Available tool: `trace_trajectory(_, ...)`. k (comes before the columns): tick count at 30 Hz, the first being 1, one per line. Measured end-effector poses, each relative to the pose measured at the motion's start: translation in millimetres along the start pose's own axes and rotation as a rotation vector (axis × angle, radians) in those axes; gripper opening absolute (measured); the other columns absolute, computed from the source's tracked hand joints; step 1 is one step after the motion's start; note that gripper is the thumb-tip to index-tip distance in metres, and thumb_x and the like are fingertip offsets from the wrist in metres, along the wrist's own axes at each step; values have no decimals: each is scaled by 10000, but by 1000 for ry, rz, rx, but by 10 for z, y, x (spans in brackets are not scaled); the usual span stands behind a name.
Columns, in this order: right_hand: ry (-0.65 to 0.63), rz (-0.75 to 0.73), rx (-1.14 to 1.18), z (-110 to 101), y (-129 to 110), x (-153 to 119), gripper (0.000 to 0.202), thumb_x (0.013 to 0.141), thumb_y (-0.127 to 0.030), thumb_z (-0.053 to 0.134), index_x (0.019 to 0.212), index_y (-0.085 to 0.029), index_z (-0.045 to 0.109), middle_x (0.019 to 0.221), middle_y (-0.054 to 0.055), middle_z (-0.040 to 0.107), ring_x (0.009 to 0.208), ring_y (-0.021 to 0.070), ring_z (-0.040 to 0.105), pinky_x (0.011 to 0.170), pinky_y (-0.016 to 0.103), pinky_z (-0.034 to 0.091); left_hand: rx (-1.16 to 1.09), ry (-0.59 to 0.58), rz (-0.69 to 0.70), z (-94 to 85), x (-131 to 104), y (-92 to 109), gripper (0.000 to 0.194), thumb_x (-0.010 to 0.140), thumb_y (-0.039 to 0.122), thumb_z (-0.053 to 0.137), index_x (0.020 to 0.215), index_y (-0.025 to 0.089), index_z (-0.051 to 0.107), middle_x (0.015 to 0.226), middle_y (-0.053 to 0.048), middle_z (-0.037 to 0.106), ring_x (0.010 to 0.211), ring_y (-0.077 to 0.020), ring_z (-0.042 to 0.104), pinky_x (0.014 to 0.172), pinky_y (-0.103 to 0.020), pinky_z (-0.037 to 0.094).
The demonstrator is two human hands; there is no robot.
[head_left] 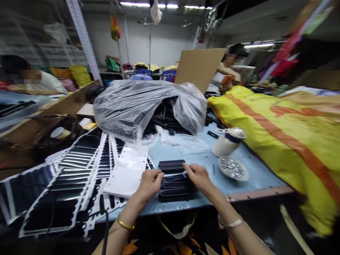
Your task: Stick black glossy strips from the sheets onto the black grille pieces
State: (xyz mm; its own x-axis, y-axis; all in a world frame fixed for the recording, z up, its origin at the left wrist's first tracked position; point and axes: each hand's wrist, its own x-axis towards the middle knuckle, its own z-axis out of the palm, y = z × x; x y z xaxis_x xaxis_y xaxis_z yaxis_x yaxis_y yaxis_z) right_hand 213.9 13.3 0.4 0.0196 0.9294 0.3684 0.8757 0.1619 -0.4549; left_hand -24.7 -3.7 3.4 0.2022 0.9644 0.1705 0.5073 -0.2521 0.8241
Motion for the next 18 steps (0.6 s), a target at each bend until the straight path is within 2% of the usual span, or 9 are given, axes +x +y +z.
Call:
trace_trajectory(2,70,-11,15,-163,78,21,757,913,-781,244,449,-238,495,440,48,508,442,169,469,490,317,336,51,96,98,-220,-112,25,266,888,225,558,1016,183,788,906,-87,803,813,-217,736,759,-300,540)
trace_trajectory(4,183,-69,17,-266,152,8,685,891,-764,407,519,-221,596,473,34,548,424,155,481,475,310,355,182,139,200,-498,-248,-23,347,833,256,673,1170,209,745,1130,-119,774,1068,-290,706,955,-409,521)
trace_trajectory(6,210,-168,93,-277,131,-71,568,915,-657,511,577,-219,640,504,24,580,412,144,491,453,301,382,378,86,163,-778,-395,-147,619,653,341,848,1246,229,710,1308,-158,692,1279,-424,569,1063,-593,424)
trace_trajectory(7,191,-234,155,-251,67,-137,495,931,-580,550,605,-221,653,529,21,600,426,145,517,455,293,409,456,43,95,-900,-470,-225,636,601,346,874,1209,230,728,1345,-170,667,1316,-471,519,1060,-660,392)
trace_trajectory(10,102,-426,359,-106,-311,-397,201,929,-352,634,801,-225,723,689,44,703,578,178,656,543,282,535,454,34,-50,-1143,-713,-396,177,733,322,752,878,229,793,1205,-134,746,1249,-454,579,1030,-657,415)
trace_trajectory(12,81,-497,445,-9,-640,-559,200,900,-305,668,1065,-215,737,963,113,764,850,250,735,743,350,612,234,181,-112,-1187,-912,-356,228,844,371,629,756,216,772,995,-111,792,1039,-372,692,921,-523,523)
trace_trajectory(15,-84,-483,510,84,-1076,-761,643,761,-431,819,1325,-185,633,1164,161,727,1047,328,701,864,420,607,-267,322,-294,-1083,-1237,-54,494,922,557,506,708,181,745,678,-83,708,655,-248,660,570,-322,525)
trace_trajectory(17,-295,-432,584,111,-1255,-928,785,673,-481,870,1354,-202,599,1092,108,742,963,296,714,794,359,612,-498,191,-374,-910,-1403,195,542,876,652,553,737,168,754,638,-75,673,594,-216,617,527,-295,500)
trace_trajectory(18,-364,-424,596,111,-1296,-1034,740,680,-485,861,1327,-225,612,1013,63,753,871,255,722,735,307,606,-544,121,-375,-803,-1456,296,549,827,680,609,703,163,746,620,-72,660,563,-198,594,512,-285,489)
